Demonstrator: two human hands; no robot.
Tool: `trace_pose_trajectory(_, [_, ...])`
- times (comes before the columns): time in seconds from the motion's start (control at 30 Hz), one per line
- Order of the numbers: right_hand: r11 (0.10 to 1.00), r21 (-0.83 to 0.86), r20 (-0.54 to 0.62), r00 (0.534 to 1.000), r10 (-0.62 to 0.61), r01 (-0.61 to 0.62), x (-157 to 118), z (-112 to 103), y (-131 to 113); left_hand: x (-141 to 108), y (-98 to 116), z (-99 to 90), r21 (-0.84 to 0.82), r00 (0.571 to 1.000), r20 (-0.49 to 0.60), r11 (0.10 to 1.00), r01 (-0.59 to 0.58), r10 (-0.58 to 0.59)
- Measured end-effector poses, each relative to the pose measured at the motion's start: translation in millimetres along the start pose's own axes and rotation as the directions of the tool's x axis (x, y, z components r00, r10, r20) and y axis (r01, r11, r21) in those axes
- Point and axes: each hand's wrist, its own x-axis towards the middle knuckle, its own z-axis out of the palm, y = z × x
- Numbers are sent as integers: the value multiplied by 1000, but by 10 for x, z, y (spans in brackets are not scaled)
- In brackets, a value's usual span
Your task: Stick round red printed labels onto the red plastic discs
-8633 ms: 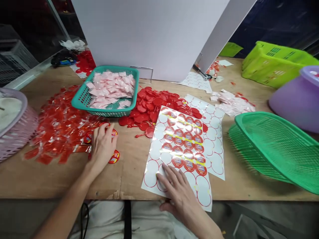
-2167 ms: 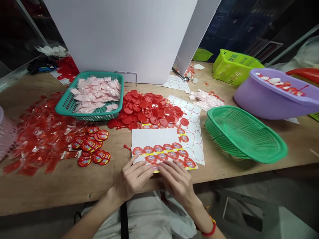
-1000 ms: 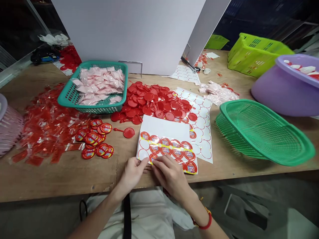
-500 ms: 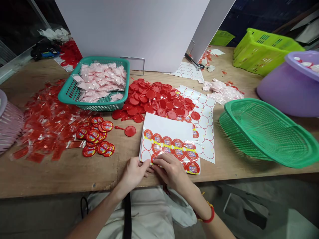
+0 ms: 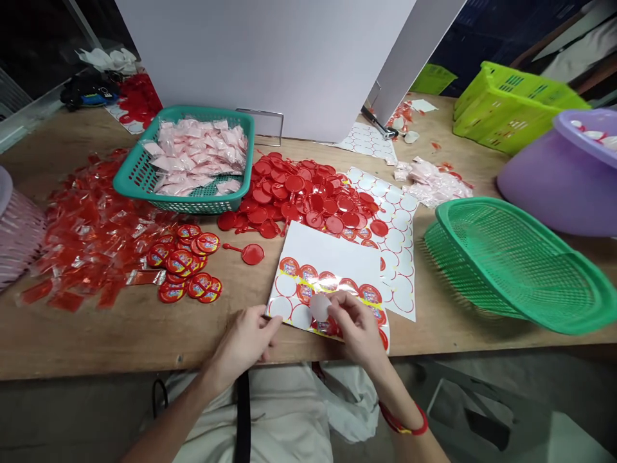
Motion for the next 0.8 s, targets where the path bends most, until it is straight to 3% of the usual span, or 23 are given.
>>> trace_pose_trajectory(0.1, [992,-102,-131,987,-93,80,-55,84,-22,-113,143,-102,148,950,-224,971,-185,215])
trace_pose_trajectory(0.13, [973,-182,-146,974,-171,144,-84,132,-41,-146,203,-95,137,940,-218,962,-238,263])
trace_pose_trajectory(0.23, [828,-409,-82,888,-451,383,-179,275,-109,-181,352,19,18,940,-45,941,-337,338])
trace_pose_trajectory(0.3, [757,-448,-6,845,-535,476,-218,323,-149,-160,397,90,9,923,-23,924,-383,383])
trace_pose_trajectory(0.33, [759,-425,29,846,-533,493,-223,326,-164,-147,403,104,33,914,-46,915,-402,403])
trace_pose_trajectory(0.43, [852,-274,50,892,-450,446,-168,270,-184,-132,387,56,139,881,-99,883,-448,462])
trace_pose_trajectory(0.57, [942,-108,29,948,-317,318,-10,179,-150,-74,348,-115,242,829,-24,808,-537,559])
trace_pose_trajectory(0.63, [974,-10,2,974,-225,225,59,150,-104,61,315,-233,360,792,-58,753,-551,608])
trace_pose_trajectory(0.73, [992,123,-91,996,-26,37,127,110,-11,384,243,-452,628,709,-124,608,-485,694])
trace_pose_trajectory(0.8, [979,197,-103,992,73,-52,154,82,48,590,212,-596,742,683,-57,489,-459,728])
